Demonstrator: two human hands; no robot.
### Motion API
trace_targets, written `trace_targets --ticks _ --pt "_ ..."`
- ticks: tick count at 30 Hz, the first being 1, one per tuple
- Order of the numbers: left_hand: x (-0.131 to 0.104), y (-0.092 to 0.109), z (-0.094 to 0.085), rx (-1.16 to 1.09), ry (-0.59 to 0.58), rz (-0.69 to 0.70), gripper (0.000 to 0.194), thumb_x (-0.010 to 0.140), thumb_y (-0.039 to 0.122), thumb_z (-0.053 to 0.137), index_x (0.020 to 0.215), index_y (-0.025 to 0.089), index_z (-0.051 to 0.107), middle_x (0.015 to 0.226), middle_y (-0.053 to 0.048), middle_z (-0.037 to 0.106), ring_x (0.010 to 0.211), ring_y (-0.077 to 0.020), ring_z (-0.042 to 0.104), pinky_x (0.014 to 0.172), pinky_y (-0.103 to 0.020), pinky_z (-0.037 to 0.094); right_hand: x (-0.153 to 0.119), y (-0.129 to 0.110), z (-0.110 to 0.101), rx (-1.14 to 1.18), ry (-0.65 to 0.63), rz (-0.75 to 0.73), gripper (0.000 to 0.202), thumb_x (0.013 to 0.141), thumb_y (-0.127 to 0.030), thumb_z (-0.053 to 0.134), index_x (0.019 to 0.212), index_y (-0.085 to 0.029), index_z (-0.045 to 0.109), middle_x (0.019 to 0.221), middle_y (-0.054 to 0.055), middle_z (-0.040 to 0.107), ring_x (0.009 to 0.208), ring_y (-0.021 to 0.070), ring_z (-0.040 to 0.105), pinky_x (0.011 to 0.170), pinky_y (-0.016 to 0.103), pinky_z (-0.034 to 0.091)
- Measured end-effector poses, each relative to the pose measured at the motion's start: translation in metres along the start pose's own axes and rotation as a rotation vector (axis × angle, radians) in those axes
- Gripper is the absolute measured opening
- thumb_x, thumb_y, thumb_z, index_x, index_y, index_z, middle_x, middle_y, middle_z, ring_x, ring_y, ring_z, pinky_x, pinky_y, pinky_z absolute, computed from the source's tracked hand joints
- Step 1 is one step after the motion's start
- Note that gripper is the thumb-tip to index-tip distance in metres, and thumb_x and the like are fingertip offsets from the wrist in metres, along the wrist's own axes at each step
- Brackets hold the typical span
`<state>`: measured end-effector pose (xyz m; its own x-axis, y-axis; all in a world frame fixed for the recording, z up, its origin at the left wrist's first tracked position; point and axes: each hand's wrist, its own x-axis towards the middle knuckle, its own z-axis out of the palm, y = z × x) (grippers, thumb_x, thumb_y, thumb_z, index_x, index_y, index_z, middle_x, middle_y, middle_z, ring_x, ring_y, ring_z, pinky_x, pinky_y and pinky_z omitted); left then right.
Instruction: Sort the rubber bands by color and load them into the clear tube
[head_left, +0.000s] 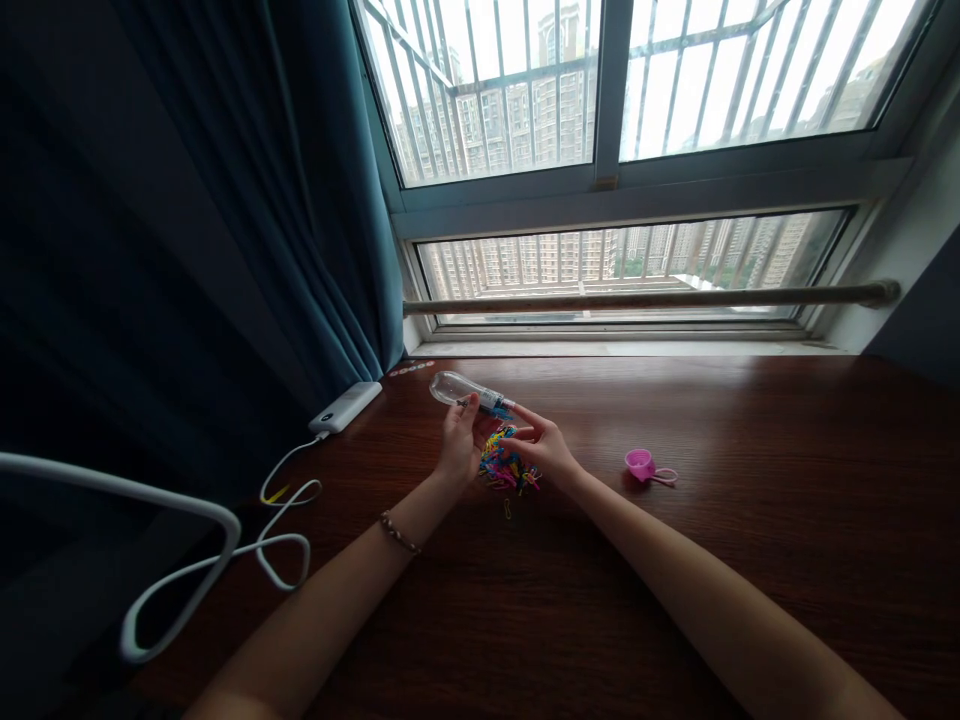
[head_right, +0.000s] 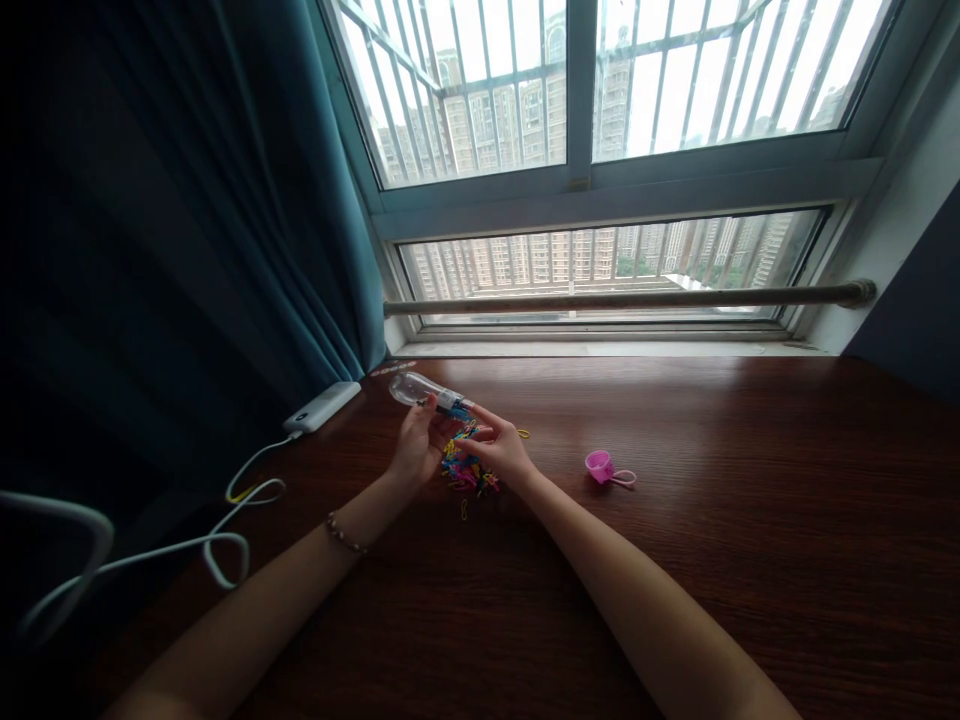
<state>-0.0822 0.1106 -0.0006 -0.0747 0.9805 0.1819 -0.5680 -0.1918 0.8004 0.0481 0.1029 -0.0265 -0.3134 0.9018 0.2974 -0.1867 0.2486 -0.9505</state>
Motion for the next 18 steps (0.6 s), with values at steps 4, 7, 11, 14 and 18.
trace_targets --ticks 4,7,11,14,18 --pt "-0.006 -0.004 0.005 -0.011 -0.039 -0.094 0.027 0.069 0.032 0.065 0.083 0.016 0.049 0.073 -0.001 0.063 0.062 -0.0141 0.063 0.06 -0.027 0.05 -0.003 -0.004 0.007 0.095 -0.146 0.042 0.074 0.061 -0.031 0.07 0.126 -0.019 0.035 0.059 -0.004 0.06 0.035 0.006 0.046 0.033 0.016 0.036" --pt "-0.011 -0.006 0.009 -0.013 -0.077 -0.159 0.028 0.068 0.03 0.067 0.085 0.016 0.049 0.072 0.0 0.062 0.061 -0.0142 0.062 0.058 -0.027 0.05 -0.002 -0.006 0.006 0.101 -0.193 0.089 0.065 0.06 -0.03 0.071 0.117 -0.016 0.041 0.051 -0.005 0.058 0.033 0.0081 0.049 0.031 0.016 0.038" --pt "-0.013 -0.005 0.01 -0.012 -0.117 -0.177 0.027 0.068 0.029 0.067 0.085 0.016 0.049 0.071 0.0 0.062 0.061 -0.0136 0.062 0.055 -0.024 0.049 -0.001 -0.005 0.002 0.106 -0.273 0.147 0.057 0.065 -0.031 0.068 0.112 -0.017 0.041 0.047 -0.006 0.057 0.031 0.0097 0.05 0.027 0.016 0.036" --pt "-0.012 -0.003 0.009 0.0 -0.136 -0.166 0.026 0.069 0.03 0.066 0.083 0.016 0.049 0.071 0.0 0.062 0.059 -0.0128 0.061 0.052 -0.021 0.047 -0.001 -0.004 0.0 0.14 -0.27 0.162 0.044 0.069 -0.033 0.064 0.106 -0.017 0.045 0.053 -0.004 0.059 0.033 0.01 0.051 0.028 0.016 0.038" --pt "-0.007 -0.002 0.003 -0.024 -0.123 -0.132 0.025 0.071 0.032 0.064 0.085 0.015 0.05 0.073 -0.001 0.062 0.063 -0.0128 0.062 0.056 -0.022 0.049 0.0 -0.003 -0.002 0.192 -0.258 0.163 0.042 0.074 -0.036 0.058 0.109 -0.018 0.045 0.051 -0.005 0.057 0.034 0.0117 0.053 0.031 0.019 0.041"
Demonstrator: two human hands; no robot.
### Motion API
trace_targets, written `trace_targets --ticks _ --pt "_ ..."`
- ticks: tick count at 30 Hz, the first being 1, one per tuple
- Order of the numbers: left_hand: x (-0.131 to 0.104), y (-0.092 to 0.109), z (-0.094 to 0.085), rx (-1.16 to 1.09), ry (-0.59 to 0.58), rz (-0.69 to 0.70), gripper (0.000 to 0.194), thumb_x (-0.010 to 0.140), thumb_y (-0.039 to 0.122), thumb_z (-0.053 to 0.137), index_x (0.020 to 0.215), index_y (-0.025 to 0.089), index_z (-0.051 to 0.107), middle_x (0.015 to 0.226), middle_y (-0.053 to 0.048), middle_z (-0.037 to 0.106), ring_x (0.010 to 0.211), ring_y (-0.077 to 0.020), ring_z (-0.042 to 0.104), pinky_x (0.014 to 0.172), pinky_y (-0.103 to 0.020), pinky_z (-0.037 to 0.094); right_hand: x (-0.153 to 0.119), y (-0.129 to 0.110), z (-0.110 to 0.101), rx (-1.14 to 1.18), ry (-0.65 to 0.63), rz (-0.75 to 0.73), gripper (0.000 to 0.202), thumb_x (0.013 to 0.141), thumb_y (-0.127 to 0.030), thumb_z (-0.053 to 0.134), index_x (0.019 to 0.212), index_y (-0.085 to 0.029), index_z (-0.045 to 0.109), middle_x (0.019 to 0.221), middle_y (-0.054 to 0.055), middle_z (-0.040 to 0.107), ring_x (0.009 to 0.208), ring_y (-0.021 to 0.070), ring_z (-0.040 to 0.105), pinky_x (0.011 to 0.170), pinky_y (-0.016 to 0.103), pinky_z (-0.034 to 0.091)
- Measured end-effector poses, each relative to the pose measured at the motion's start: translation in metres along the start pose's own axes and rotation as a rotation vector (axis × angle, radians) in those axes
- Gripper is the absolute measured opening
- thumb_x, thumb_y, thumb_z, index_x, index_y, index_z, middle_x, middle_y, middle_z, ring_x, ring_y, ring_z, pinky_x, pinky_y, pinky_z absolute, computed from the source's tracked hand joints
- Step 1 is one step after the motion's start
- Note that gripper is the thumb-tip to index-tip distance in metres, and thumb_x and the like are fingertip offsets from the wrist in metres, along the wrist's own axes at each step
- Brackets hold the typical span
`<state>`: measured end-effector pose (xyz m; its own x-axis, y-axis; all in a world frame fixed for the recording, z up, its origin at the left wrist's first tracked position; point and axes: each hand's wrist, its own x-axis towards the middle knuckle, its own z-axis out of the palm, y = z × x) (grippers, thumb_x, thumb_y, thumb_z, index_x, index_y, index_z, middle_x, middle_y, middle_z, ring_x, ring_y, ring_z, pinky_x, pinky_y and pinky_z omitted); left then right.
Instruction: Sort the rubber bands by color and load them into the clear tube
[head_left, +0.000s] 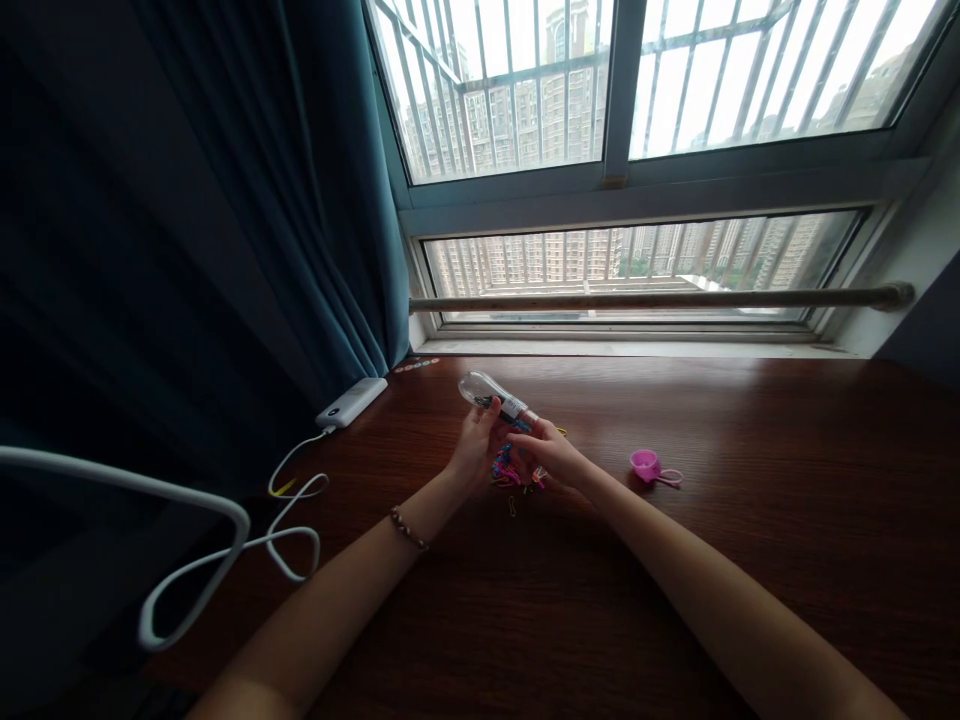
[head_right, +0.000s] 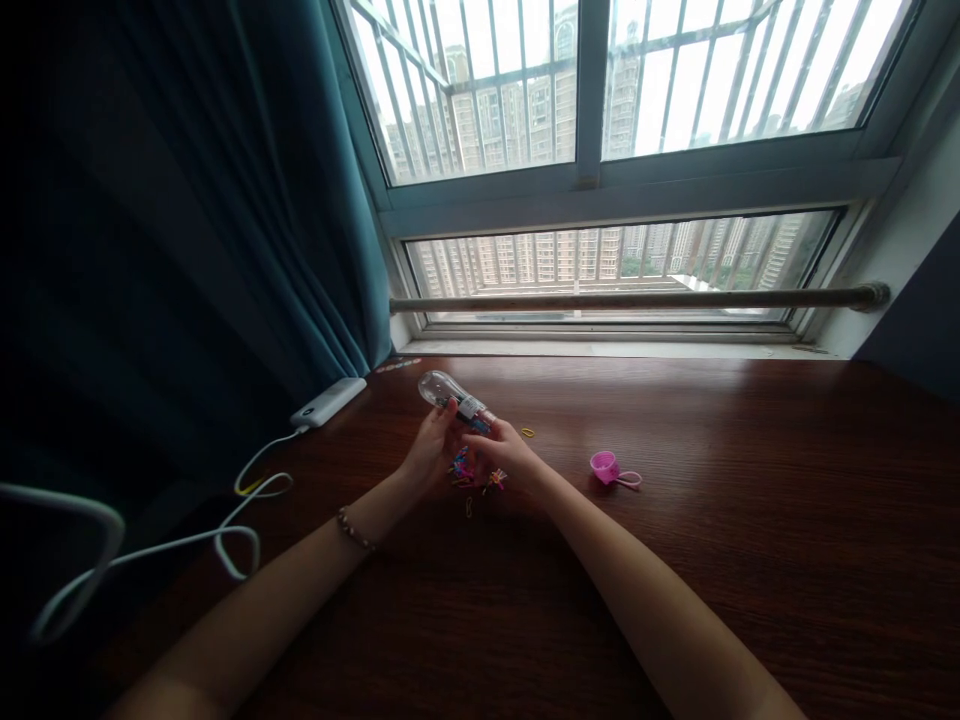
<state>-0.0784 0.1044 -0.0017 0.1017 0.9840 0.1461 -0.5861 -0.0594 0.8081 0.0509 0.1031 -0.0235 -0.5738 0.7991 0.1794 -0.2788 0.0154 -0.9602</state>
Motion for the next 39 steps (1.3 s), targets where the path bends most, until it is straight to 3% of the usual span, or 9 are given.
trace_targets --ticks 7,12,20,24,28,33,39 --pt "0.009 0.001 -0.013 0.017 0.072 -0.009 0.028 0.07 0.035 0.065 0.083 0.015 0.05 0.072 -0.001 0.063 0.063 -0.0138 0.062 0.06 -0.025 0.05 0.001 0.003 -0.004 0.018 0.065 -0.055 0.045 0.071 -0.043 0.058 0.105 -0.014 0.053 0.048 -0.005 0.054 0.038 0.0112 0.054 0.039 0.024 0.045" --pt "0.009 0.0 -0.013 0.05 0.1 0.0 0.029 0.068 0.035 0.066 0.084 0.016 0.05 0.073 -0.001 0.063 0.062 -0.0135 0.062 0.058 -0.024 0.05 0.002 0.001 -0.004 -0.025 0.148 -0.083 0.038 0.068 -0.042 0.062 0.091 -0.012 0.06 0.052 -0.002 0.059 0.045 0.0136 0.059 0.043 0.023 0.045" --pt "0.011 0.004 -0.011 0.067 0.152 0.05 0.032 0.065 0.035 0.068 0.083 0.016 0.05 0.068 0.002 0.06 0.057 -0.0099 0.059 0.054 -0.02 0.048 0.003 0.008 -0.005 -0.084 0.321 -0.084 0.036 0.063 -0.042 0.065 0.084 -0.012 0.062 0.058 0.002 0.064 0.051 0.0169 0.062 0.047 0.025 0.049" --pt "0.01 0.008 -0.008 0.095 0.169 0.143 0.032 0.064 0.034 0.069 0.084 0.017 0.05 0.067 0.003 0.059 0.053 -0.0085 0.057 0.05 -0.018 0.046 0.003 0.01 -0.007 -0.157 0.376 -0.075 0.034 0.06 -0.042 0.066 0.078 -0.014 0.06 0.053 0.001 0.062 0.042 0.0146 0.058 0.039 0.023 0.044" --pt "0.006 0.01 -0.004 0.23 0.094 0.249 0.041 0.065 0.031 0.069 0.1 0.019 0.051 0.069 0.001 0.061 0.057 -0.0094 0.058 0.053 -0.018 0.046 0.004 0.012 -0.009 -0.264 0.414 -0.081 0.031 0.057 -0.04 0.068 0.072 -0.015 0.058 0.045 -0.003 0.057 0.032 0.0104 0.048 0.03 0.019 0.033" --pt "0.003 0.011 -0.002 0.281 0.094 0.255 0.045 0.069 0.033 0.065 0.108 0.02 0.048 0.071 0.0 0.062 0.059 -0.0103 0.059 0.054 -0.019 0.045 0.005 0.015 -0.012 -0.375 0.486 -0.131 0.032 0.055 -0.04 0.07 0.07 -0.016 0.055 0.043 -0.006 0.05 0.036 0.0077 0.043 0.035 0.017 0.029" --pt "0.002 0.014 0.0 0.332 0.057 0.276 0.045 0.066 0.028 0.068 0.107 0.018 0.052 0.073 -0.002 0.064 0.063 -0.012 0.06 0.06 -0.02 0.046 0.006 0.014 -0.015 -0.43 0.505 -0.169 0.041 0.055 -0.043 0.069 0.084 -0.017 0.055 0.044 -0.008 0.045 0.039 0.0073 0.038 0.038 0.018 0.026"
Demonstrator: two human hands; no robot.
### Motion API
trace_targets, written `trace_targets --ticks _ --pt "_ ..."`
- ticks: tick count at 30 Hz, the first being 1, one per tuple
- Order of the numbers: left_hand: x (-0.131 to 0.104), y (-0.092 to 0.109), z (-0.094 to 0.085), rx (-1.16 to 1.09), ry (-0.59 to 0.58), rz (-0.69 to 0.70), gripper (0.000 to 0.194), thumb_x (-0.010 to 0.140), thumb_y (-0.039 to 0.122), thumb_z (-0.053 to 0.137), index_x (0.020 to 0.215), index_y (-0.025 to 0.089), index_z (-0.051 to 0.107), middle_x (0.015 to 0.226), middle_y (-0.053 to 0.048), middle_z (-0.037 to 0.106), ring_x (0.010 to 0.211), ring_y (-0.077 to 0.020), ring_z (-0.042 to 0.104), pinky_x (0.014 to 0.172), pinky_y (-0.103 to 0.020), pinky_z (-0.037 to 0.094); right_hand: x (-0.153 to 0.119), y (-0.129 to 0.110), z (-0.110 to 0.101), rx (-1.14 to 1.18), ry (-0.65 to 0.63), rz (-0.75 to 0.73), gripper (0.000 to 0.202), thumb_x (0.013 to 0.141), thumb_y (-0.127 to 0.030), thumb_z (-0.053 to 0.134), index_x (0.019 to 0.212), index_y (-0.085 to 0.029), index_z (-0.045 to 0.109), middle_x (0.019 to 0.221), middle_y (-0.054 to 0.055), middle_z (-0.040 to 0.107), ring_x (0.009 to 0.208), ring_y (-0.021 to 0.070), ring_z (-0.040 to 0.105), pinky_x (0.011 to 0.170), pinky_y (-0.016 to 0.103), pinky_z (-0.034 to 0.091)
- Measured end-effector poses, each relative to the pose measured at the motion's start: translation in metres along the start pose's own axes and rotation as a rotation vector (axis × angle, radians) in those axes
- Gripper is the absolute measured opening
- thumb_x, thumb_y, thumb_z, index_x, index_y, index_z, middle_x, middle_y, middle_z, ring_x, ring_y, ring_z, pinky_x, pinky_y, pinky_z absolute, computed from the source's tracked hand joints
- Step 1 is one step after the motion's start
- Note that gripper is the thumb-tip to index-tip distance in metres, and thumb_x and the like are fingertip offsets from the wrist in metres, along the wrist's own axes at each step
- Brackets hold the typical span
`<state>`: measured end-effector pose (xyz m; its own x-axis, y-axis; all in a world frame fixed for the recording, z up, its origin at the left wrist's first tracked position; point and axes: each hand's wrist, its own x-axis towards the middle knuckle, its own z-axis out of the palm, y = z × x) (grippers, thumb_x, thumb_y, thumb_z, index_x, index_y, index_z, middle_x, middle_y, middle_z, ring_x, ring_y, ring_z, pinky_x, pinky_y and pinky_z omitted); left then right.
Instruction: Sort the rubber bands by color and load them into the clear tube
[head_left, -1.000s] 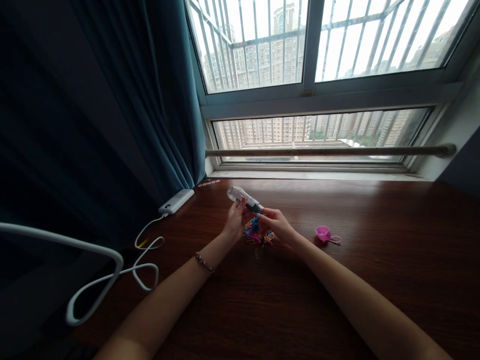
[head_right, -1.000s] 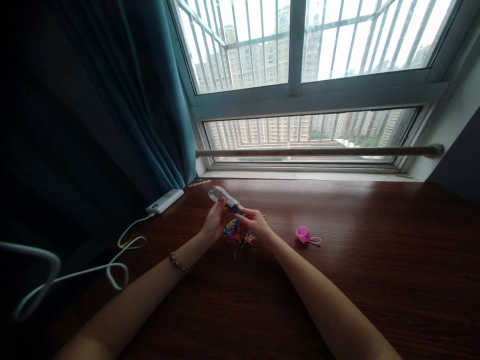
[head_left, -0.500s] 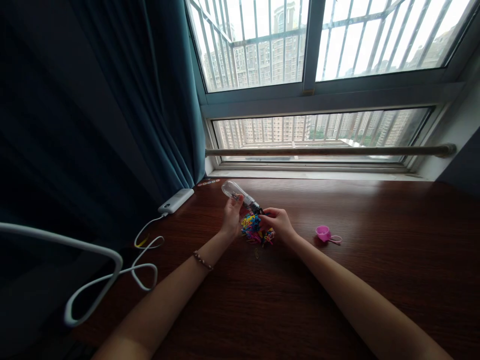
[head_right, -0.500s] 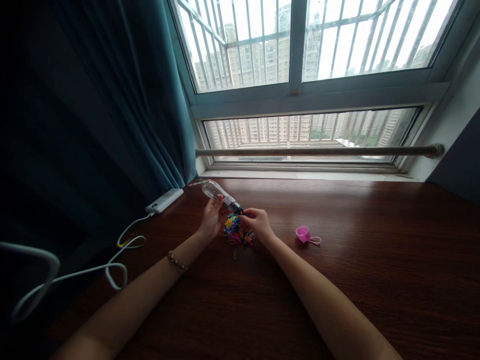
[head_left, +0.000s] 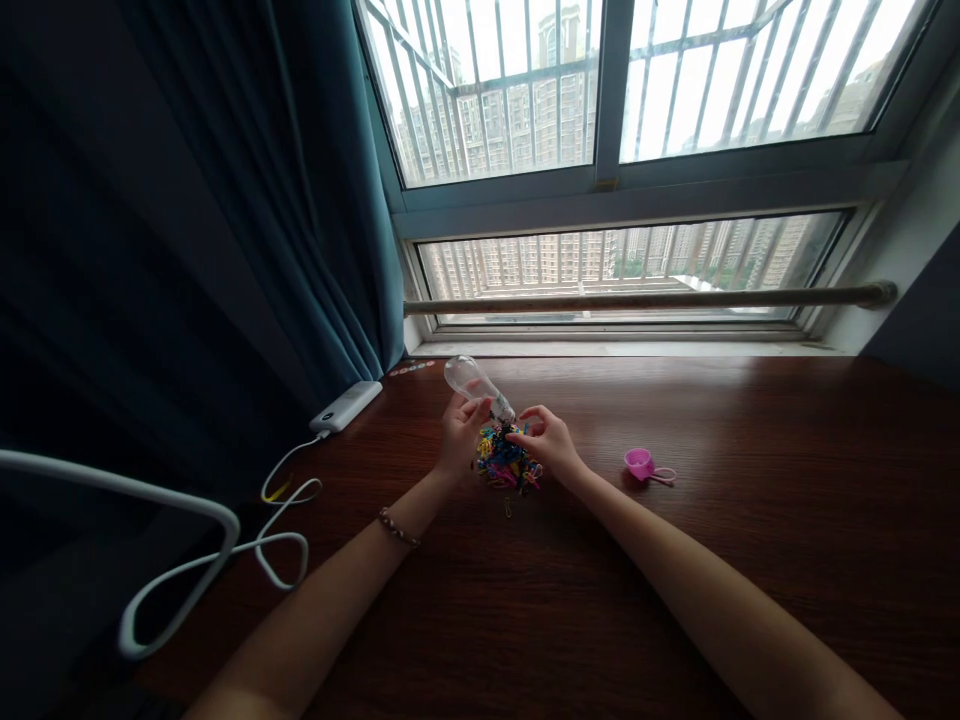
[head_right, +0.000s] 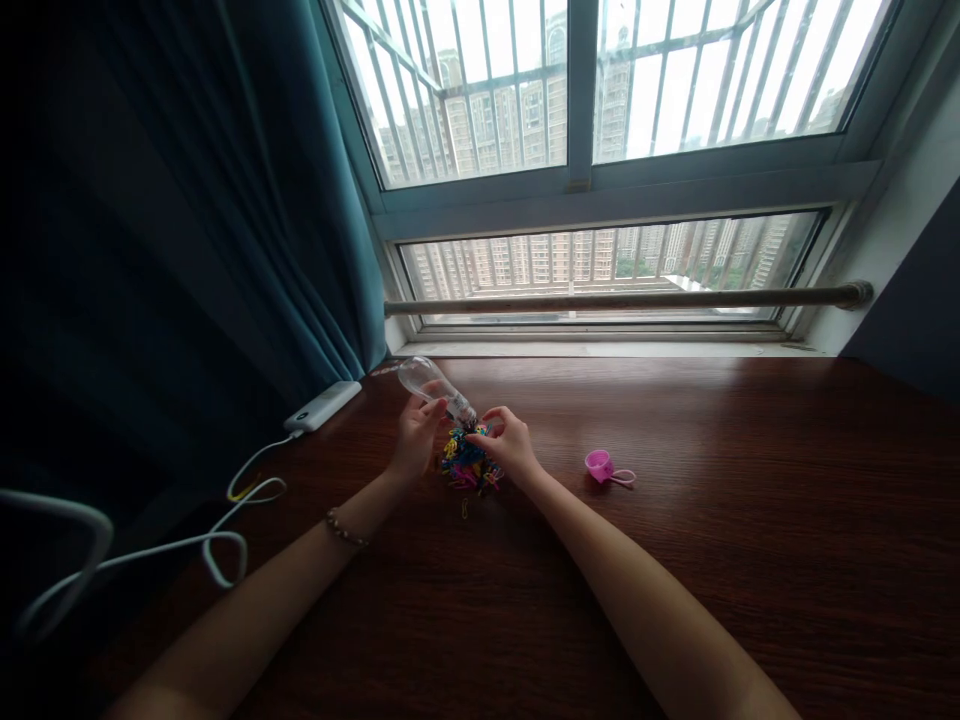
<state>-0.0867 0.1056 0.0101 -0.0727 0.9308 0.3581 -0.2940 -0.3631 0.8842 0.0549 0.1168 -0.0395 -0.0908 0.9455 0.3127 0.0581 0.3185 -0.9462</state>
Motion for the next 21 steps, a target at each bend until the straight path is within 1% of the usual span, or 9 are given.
trace_targets --ticks 3,7,11,14,16,17,19,21 --pt "-0.001 0.001 0.001 0.021 -0.039 -0.015 0.045 0.065 0.026 0.069 0.106 0.017 0.053 0.077 -0.003 0.065 0.069 -0.0143 0.062 0.064 -0.022 0.047 0.0 -0.001 0.0 -0.006 -0.02 -0.017 0.047 0.056 -0.043 0.069 0.092 -0.017 0.056 0.044 -0.009 0.042 0.039 0.0065 0.034 0.038 0.018 0.024" --pt "-0.002 0.0 0.002 -0.017 -0.064 -0.099 0.045 0.068 0.027 0.066 0.109 0.018 0.05 0.079 -0.004 0.065 0.067 -0.0142 0.062 0.06 -0.023 0.048 -0.001 -0.001 0.001 0.021 -0.041 -0.018 0.05 0.057 -0.043 0.068 0.097 -0.016 0.055 0.043 -0.01 0.039 0.038 0.0057 0.03 0.038 0.017 0.022" --pt "0.0 -0.003 0.001 -0.144 -0.035 -0.192 0.042 0.068 0.028 0.067 0.105 0.019 0.051 0.078 -0.002 0.064 0.062 -0.0121 0.062 0.058 -0.022 0.049 -0.002 -0.003 0.001 0.061 -0.026 -0.017 0.042 0.06 -0.042 0.067 0.09 -0.015 0.057 0.043 -0.009 0.04 0.038 0.005 0.031 0.037 0.017 0.022" --pt "0.004 -0.005 -0.003 -0.253 0.01 -0.276 0.034 0.071 0.03 0.064 0.1 0.018 0.051 0.075 -0.002 0.063 0.064 -0.0126 0.063 0.061 -0.023 0.05 -0.003 -0.009 0.0 0.095 -0.037 -0.02 0.04 0.065 -0.043 0.063 0.091 -0.013 0.059 0.044 -0.007 0.045 0.039 0.0053 0.035 0.038 0.017 0.026" --pt "0.008 -0.006 -0.007 -0.299 0.018 -0.333 0.032 0.072 0.031 0.063 0.098 0.017 0.052 0.076 -0.003 0.064 0.065 -0.0141 0.063 0.061 -0.025 0.051 -0.005 -0.014 0.0 0.123 -0.093 -0.019 0.046 0.066 -0.042 0.062 0.102 -0.013 0.058 0.047 -0.005 0.051 0.039 0.0062 0.04 0.039 0.018 0.03" --pt "0.009 -0.007 -0.008 -0.318 0.013 -0.365 0.03 0.073 0.032 0.062 0.096 0.017 0.052 0.077 -0.004 0.065 0.066 -0.0149 0.064 0.062 -0.026 0.051 -0.006 -0.016 0.001 0.143 -0.138 -0.019 0.052 0.066 -0.04 0.063 0.11 -0.013 0.054 0.049 -0.004 0.054 0.039 0.0064 0.041 0.039 0.018 0.032" --pt "0.009 -0.007 -0.009 -0.342 -0.006 -0.421 0.028 0.074 0.034 0.061 0.092 0.016 0.052 0.078 -0.006 0.065 0.066 -0.0155 0.064 0.063 -0.027 0.051 -0.009 -0.019 0.004 0.184 -0.24 -0.015 0.067 0.065 -0.037 0.065 0.124 -0.016 0.042 0.055 -0.003 0.059 0.038 0.0059 0.043 0.037 0.017 0.032" --pt "0.006 -0.006 -0.007 -0.34 -0.044 -0.469 0.027 0.074 0.035 0.061 0.09 0.015 0.053 0.078 -0.006 0.065 0.065 -0.0156 0.063 0.062 -0.028 0.052 -0.012 -0.018 0.008 0.203 -0.318 -0.012 0.074 0.064 -0.034 0.067 0.129 -0.018 0.035 0.061 -0.002 0.062 0.036 0.0052 0.043 0.035 0.016 0.032"
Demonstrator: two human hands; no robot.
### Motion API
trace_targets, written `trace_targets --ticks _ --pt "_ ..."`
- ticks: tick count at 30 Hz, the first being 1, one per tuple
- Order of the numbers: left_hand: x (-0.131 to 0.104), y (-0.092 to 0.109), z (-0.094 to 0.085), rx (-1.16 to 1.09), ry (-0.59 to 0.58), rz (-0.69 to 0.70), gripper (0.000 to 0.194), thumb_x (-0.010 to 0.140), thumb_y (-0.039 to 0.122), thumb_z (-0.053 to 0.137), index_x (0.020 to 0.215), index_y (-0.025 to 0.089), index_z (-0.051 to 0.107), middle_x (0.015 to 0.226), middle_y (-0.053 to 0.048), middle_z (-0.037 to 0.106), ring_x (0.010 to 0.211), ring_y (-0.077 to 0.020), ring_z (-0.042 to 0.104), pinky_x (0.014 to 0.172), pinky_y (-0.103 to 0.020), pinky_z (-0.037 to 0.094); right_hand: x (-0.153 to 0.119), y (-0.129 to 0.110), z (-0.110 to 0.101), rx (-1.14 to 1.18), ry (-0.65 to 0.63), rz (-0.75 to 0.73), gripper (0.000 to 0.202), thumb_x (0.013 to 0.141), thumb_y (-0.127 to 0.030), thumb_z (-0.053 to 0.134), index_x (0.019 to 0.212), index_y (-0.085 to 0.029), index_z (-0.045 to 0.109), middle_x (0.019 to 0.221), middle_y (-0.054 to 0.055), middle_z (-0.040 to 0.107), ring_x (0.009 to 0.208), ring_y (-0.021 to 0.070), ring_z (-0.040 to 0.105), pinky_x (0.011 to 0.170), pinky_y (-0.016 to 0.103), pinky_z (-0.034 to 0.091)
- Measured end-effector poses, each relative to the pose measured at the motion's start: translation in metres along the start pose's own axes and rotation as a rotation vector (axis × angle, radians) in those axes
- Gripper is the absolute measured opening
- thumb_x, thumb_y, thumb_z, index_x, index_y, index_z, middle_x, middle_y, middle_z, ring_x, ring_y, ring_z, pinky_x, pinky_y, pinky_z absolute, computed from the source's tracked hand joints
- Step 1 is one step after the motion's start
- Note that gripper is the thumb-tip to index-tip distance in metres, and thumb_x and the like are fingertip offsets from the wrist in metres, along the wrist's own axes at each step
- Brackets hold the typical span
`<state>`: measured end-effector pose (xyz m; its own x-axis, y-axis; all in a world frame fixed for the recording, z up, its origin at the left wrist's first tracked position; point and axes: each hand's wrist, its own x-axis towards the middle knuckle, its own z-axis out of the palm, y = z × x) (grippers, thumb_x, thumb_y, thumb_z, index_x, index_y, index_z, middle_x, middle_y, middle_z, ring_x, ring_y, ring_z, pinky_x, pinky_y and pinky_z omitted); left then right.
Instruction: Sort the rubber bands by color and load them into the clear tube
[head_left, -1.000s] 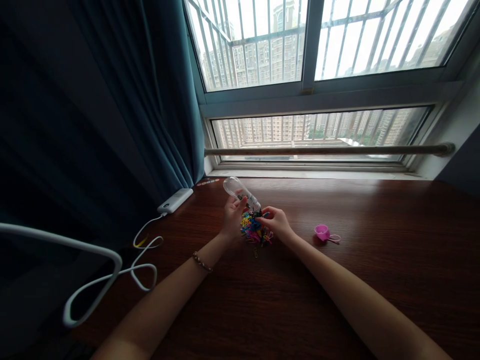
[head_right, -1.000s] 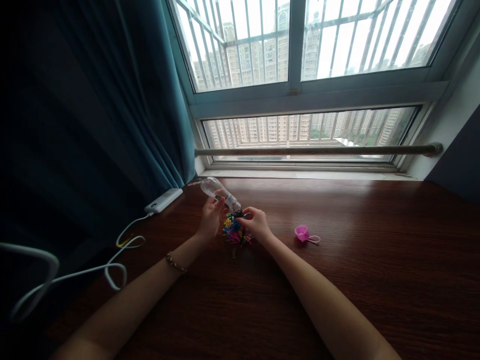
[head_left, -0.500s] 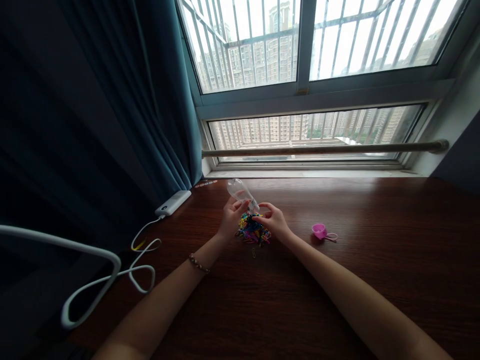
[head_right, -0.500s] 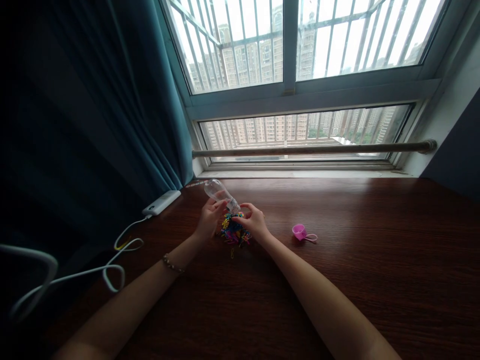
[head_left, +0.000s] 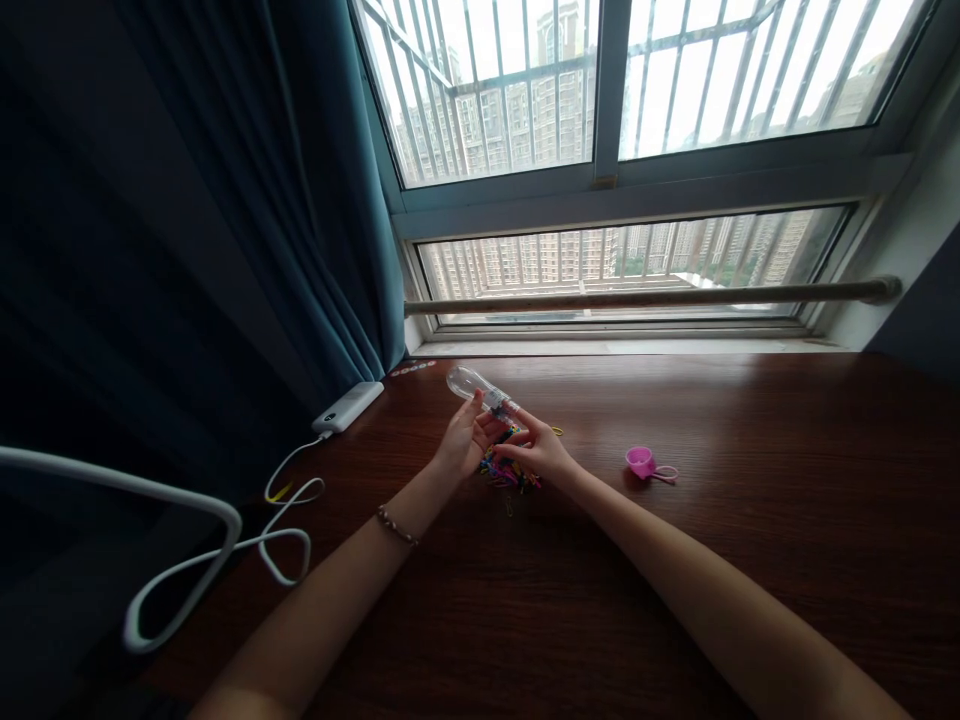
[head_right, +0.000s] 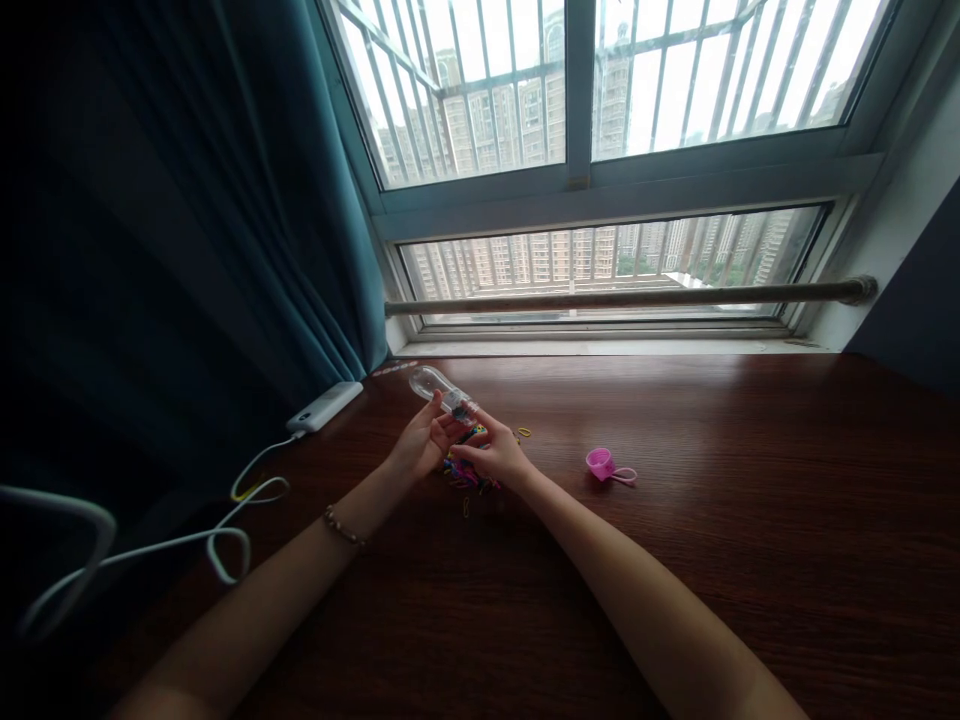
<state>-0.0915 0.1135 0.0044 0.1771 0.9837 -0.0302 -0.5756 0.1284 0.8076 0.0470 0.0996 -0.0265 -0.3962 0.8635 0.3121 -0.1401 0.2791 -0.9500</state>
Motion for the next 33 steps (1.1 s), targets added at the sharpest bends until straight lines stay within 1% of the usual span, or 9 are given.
trace_targets --ticks 4,9,12,16,19,23,26,29,33 --pt "-0.006 -0.006 0.008 0.08 -0.078 -0.004 0.028 0.073 0.033 0.062 0.094 0.016 0.052 0.077 -0.005 0.064 0.062 -0.0147 0.063 0.058 -0.027 0.052 0.0 0.009 0.004 -0.036 -0.03 0.029 0.064 0.065 -0.033 0.066 0.122 -0.016 0.042 0.054 -0.004 0.059 0.032 0.0065 0.044 0.03 0.016 0.034" --pt "-0.005 -0.005 0.006 0.108 -0.033 0.111 0.031 0.072 0.033 0.063 0.095 0.016 0.052 0.075 -0.004 0.064 0.06 -0.0116 0.062 0.056 -0.02 0.05 0.0 0.007 0.002 0.02 -0.053 0.064 0.065 0.07 -0.034 0.06 0.127 -0.018 0.035 0.061 -0.002 0.063 0.032 0.0064 0.045 0.029 0.016 0.035" --pt "-0.004 -0.003 0.005 0.111 -0.019 0.14 0.035 0.072 0.035 0.062 0.1 0.017 0.05 0.08 -0.006 0.065 0.067 -0.0141 0.063 0.057 -0.021 0.05 -0.001 0.0 0.002 0.049 0.003 0.052 0.059 0.071 -0.036 0.059 0.123 -0.016 0.042 0.06 -0.001 0.063 0.033 0.0062 0.045 0.031 0.016 0.036" --pt "-0.006 -0.004 0.007 0.082 -0.013 0.187 0.038 0.072 0.037 0.062 0.101 0.017 0.049 0.081 -0.005 0.064 0.075 -0.0167 0.064 0.062 -0.024 0.051 0.0 -0.005 0.004 0.072 0.122 0.029 0.044 0.071 -0.04 0.058 0.106 -0.014 0.059 0.055 0.0 0.062 0.032 0.0061 0.044 0.031 0.017 0.034" --pt "-0.005 -0.003 0.008 0.073 0.008 0.209 0.038 0.071 0.04 0.062 0.098 0.017 0.049 0.08 -0.005 0.064 0.075 -0.0165 0.064 0.066 -0.026 0.05 0.001 -0.003 0.005 0.085 0.216 0.041 0.042 0.068 -0.042 0.06 0.099 -0.013 0.062 0.052 0.001 0.061 0.03 0.0065 0.043 0.03 0.018 0.032" --pt "-0.002 0.001 0.007 0.066 0.046 0.226 0.04 0.069 0.041 0.064 0.098 0.017 0.049 0.078 -0.005 0.064 0.072 -0.0161 0.064 0.067 -0.027 0.05 0.001 0.001 0.003 0.063 0.245 0.055 0.041 0.065 -0.042 0.062 0.092 -0.012 0.063 0.051 0.001 0.061 0.029 0.0061 0.04 0.029 0.018 0.029" --pt "-0.003 0.003 0.008 0.074 0.041 0.294 0.042 0.068 0.037 0.066 0.102 0.02 0.048 0.078 -0.002 0.063 0.069 -0.0143 0.063 0.066 -0.026 0.049 0.002 0.002 0.0 0.026 0.245 0.058 0.041 0.064 -0.041 0.063 0.093 -0.012 0.063 0.048 0.001 0.06 0.029 0.0058 0.038 0.028 0.017 0.025" --pt "-0.006 0.004 0.011 0.134 0.022 0.385 0.045 0.067 0.028 0.067 0.108 0.023 0.048 0.078 0.0 0.063 0.068 -0.0117 0.062 0.065 -0.023 0.047 0.002 0.0 -0.002 -0.022 0.248 0.048 0.041 0.063 -0.041 0.064 0.094 -0.013 0.064 0.044 -0.001 0.058 0.03 0.007 0.039 0.03 0.018 0.026" --pt "-0.008 0.005 0.013 0.205 0.068 0.438 0.042 0.067 0.02 0.067 0.106 0.021 0.051 0.091 -0.003 0.063 0.081 -0.0124 0.06 0.07 -0.021 0.045 0.004 -0.002 -0.004 -0.104 0.282 0.021 0.037 0.066 -0.044 0.06 0.087 -0.013 0.065 0.044 -0.001 0.055 0.033 0.0078 0.041 0.032 0.019 0.028"
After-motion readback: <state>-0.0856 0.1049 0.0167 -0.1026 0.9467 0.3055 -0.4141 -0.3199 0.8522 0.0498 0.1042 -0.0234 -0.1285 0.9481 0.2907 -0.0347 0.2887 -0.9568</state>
